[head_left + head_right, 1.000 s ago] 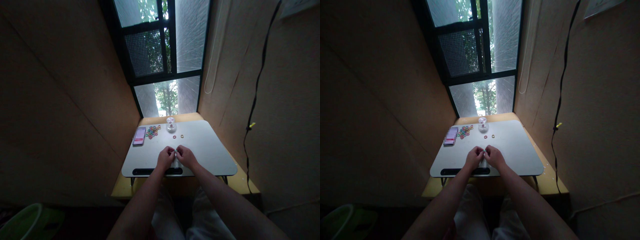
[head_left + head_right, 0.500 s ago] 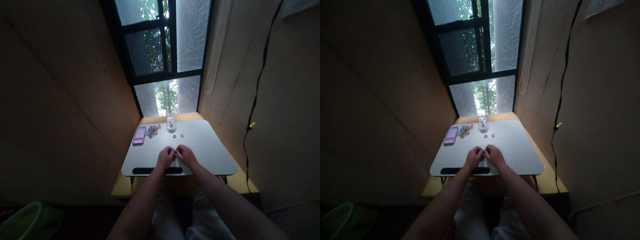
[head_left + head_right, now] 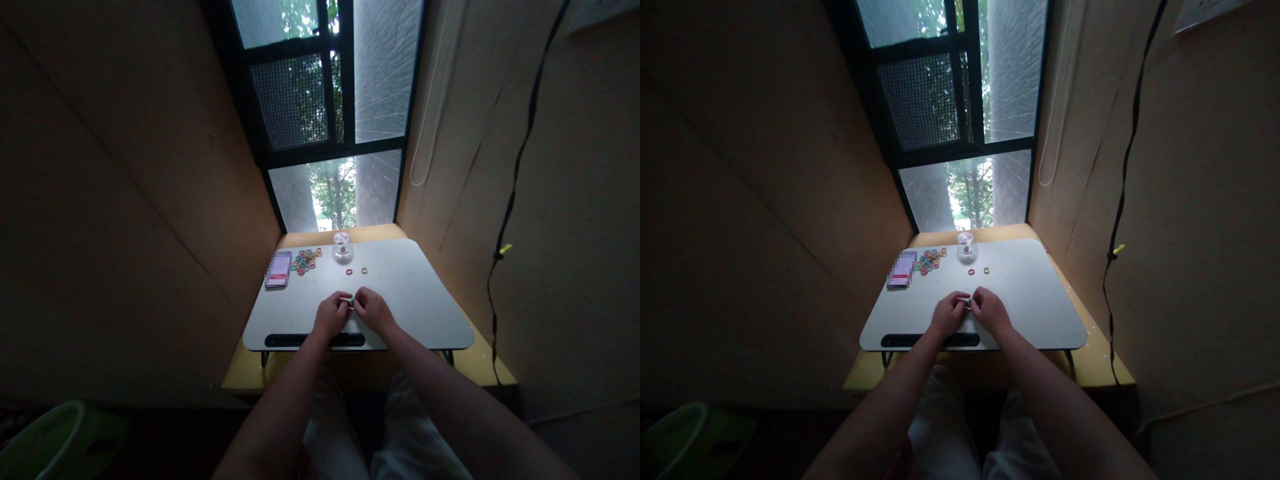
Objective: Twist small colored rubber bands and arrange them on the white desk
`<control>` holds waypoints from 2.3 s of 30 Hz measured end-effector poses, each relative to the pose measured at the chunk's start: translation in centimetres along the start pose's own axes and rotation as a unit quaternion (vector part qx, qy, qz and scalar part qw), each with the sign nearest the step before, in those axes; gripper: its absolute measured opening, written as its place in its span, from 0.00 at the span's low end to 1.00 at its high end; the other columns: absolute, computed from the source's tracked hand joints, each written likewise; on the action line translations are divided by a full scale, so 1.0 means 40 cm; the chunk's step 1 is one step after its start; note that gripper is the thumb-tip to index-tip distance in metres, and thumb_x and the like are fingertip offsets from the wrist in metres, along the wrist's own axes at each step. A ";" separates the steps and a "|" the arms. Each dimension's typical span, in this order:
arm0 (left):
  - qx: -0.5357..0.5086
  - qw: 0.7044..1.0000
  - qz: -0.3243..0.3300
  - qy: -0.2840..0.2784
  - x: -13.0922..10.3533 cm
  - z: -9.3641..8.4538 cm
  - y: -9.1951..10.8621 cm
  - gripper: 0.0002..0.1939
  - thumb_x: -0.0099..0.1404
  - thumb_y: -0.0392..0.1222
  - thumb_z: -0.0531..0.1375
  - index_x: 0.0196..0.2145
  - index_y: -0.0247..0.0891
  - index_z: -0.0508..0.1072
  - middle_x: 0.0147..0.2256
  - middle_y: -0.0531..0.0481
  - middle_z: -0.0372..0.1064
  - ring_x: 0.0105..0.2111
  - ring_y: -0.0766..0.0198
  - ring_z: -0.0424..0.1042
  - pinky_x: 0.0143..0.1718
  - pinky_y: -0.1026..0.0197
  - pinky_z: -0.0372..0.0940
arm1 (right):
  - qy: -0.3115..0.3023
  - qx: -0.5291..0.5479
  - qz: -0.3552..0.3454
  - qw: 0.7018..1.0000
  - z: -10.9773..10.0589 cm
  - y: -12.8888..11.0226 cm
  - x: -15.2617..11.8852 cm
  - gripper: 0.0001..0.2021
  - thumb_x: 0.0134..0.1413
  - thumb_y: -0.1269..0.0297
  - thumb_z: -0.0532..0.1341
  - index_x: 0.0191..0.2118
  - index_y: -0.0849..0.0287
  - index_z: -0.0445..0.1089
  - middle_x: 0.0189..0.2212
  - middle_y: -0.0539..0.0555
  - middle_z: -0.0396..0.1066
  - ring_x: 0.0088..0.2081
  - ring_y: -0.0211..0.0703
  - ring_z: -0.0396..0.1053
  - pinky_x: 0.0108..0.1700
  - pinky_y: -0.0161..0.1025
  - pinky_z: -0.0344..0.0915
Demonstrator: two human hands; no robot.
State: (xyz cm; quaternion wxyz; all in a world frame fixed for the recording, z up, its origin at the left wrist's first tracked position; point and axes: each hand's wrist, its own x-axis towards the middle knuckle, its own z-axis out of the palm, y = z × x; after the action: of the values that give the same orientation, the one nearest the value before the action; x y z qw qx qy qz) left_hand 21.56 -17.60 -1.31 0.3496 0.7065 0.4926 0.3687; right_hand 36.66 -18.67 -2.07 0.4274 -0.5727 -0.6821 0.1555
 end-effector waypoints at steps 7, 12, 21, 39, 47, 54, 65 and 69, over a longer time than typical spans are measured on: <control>0.052 0.998 0.036 -0.017 -0.005 -0.003 0.006 0.15 0.61 0.40 0.54 0.44 0.43 0.74 0.30 0.54 0.74 0.28 0.68 0.69 0.32 0.66 0.63 | 0.003 0.005 0.005 1.000 0.002 0.001 0.000 0.04 0.50 0.66 0.55 0.26 0.56 0.61 0.21 0.47 0.61 0.24 0.36 0.58 0.27 0.33 0.52; 0.025 0.998 0.044 -0.026 -0.005 -0.004 -0.001 0.16 0.61 0.40 0.54 0.46 0.42 0.73 0.30 0.54 0.73 0.28 0.68 0.68 0.33 0.66 0.63 | 0.003 0.014 0.009 1.000 -0.002 -0.002 0.000 0.06 0.50 0.63 0.56 0.26 0.57 0.61 0.20 0.46 0.61 0.23 0.35 0.58 0.27 0.33 0.52; -0.025 0.997 0.059 -0.037 -0.002 -0.002 -0.014 0.12 0.63 0.42 0.53 0.41 0.38 0.73 0.35 0.51 0.74 0.34 0.66 0.70 0.37 0.64 0.63 | -0.008 0.009 0.011 1.000 -0.004 -0.003 0.001 0.10 0.53 0.59 0.56 0.24 0.58 0.61 0.20 0.47 0.63 0.23 0.35 0.58 0.26 0.32 0.52; 0.036 0.999 -0.001 0.037 0.000 -0.003 0.011 0.11 0.64 0.47 0.54 0.32 0.38 0.71 0.27 0.53 0.71 0.27 0.68 0.66 0.30 0.65 0.58 | -0.017 0.039 -0.025 0.999 -0.009 -0.007 -0.003 0.08 0.51 0.69 0.53 0.34 0.58 0.70 0.26 0.50 0.70 0.27 0.37 0.64 0.32 0.34 0.59; 0.054 0.997 0.013 0.045 0.001 0.000 0.002 0.08 0.62 0.43 0.55 0.32 0.38 0.72 0.27 0.54 0.70 0.27 0.69 0.66 0.30 0.65 0.58 | -0.017 0.026 -0.021 0.999 -0.004 -0.002 0.000 0.09 0.52 0.70 0.53 0.35 0.57 0.70 0.28 0.51 0.71 0.29 0.39 0.66 0.34 0.35 0.60; 0.051 0.998 0.014 0.036 -0.001 0.001 -0.002 0.06 0.59 0.41 0.57 0.35 0.39 0.70 0.28 0.55 0.70 0.27 0.69 0.67 0.30 0.66 0.58 | -0.019 0.015 -0.034 0.999 -0.005 -0.004 0.000 0.09 0.52 0.70 0.54 0.34 0.58 0.71 0.29 0.51 0.72 0.31 0.39 0.67 0.36 0.35 0.60; 0.100 0.994 -0.005 0.049 0.000 0.001 0.008 0.03 0.58 0.40 0.58 0.31 0.39 0.68 0.25 0.56 0.68 0.26 0.69 0.66 0.29 0.65 0.56 | -0.026 0.011 -0.043 0.999 -0.017 -0.020 -0.002 0.07 0.51 0.68 0.55 0.26 0.59 0.68 0.22 0.49 0.67 0.25 0.36 0.61 0.30 0.33 0.56; 0.100 0.993 -0.015 0.056 0.001 0.001 0.012 0.03 0.58 0.40 0.58 0.31 0.39 0.68 0.25 0.55 0.68 0.26 0.68 0.66 0.29 0.65 0.56 | -0.027 0.006 -0.035 0.999 -0.015 -0.017 -0.003 0.06 0.51 0.67 0.56 0.26 0.58 0.68 0.22 0.49 0.68 0.26 0.36 0.62 0.30 0.33 0.56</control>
State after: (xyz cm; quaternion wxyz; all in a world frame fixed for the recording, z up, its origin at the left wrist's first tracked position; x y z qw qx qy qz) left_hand 21.80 -17.71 -0.92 0.2546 0.7083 0.5568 0.3515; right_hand 36.67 -19.14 -1.28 0.4175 -0.5414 -0.7122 0.1593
